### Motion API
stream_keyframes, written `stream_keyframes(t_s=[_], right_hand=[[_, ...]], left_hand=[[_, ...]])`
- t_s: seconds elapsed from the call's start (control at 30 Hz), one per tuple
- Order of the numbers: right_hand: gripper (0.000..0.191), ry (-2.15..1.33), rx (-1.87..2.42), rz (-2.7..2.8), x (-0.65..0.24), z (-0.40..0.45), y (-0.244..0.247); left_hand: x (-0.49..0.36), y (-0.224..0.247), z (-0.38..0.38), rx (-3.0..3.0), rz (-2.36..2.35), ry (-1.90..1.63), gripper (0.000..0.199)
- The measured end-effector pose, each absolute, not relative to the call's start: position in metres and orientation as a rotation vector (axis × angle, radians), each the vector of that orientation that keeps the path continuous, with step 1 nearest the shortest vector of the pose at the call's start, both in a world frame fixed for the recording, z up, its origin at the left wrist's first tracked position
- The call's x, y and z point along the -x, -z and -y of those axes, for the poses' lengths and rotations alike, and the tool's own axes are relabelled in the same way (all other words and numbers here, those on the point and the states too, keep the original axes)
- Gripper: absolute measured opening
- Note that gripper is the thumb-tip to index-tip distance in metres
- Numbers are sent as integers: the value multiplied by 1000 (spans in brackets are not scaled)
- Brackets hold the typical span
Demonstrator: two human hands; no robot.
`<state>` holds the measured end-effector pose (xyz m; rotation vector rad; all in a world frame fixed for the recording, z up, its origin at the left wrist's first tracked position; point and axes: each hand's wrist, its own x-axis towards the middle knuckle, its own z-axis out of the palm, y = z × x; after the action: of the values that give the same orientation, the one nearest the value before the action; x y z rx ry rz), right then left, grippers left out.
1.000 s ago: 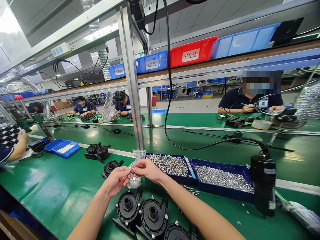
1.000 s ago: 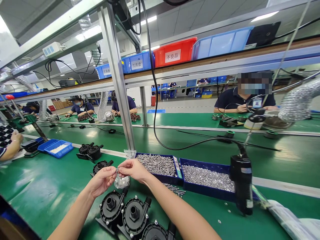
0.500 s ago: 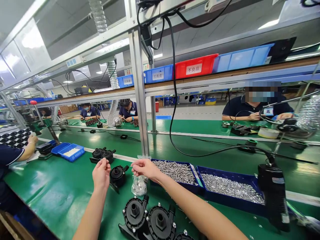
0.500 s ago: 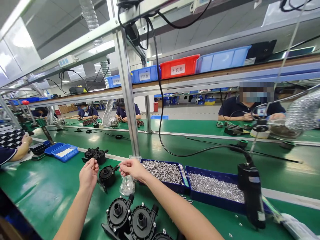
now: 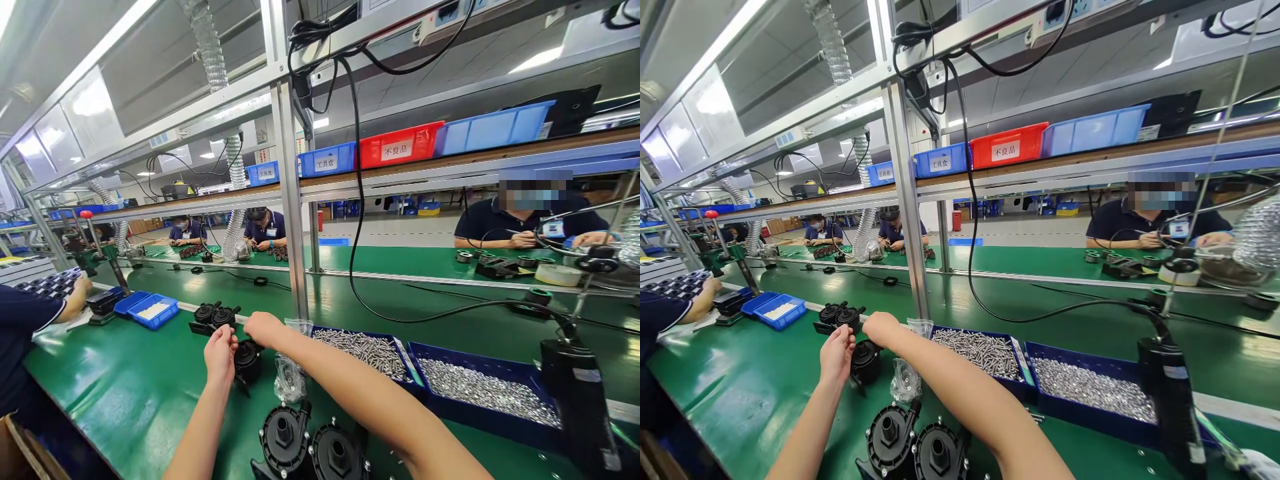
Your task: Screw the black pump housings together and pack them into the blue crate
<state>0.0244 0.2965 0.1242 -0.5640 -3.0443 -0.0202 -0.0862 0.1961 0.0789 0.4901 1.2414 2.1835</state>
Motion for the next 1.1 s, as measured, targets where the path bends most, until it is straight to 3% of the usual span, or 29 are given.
stream_keyframes(t_s=[0.3,0.47,0.77,1.1], right_hand=[[16,144,518,3143,-20,-285,-141],[39,50,704,2981,-81,-291,-165],[29,-209,1167,2799,-228,-286,-134],[20,-190,1154,2720,-208,-285,-118]], left_hand=[[83,-83,-195,-481,-1286,-2170,35],[74,-89,-187,-655,-1292,-2129,51],[8,-73,-175,-1099,-1189,-1621,52],[-3,-55,-179,-1004,-1149,-1417,55]])
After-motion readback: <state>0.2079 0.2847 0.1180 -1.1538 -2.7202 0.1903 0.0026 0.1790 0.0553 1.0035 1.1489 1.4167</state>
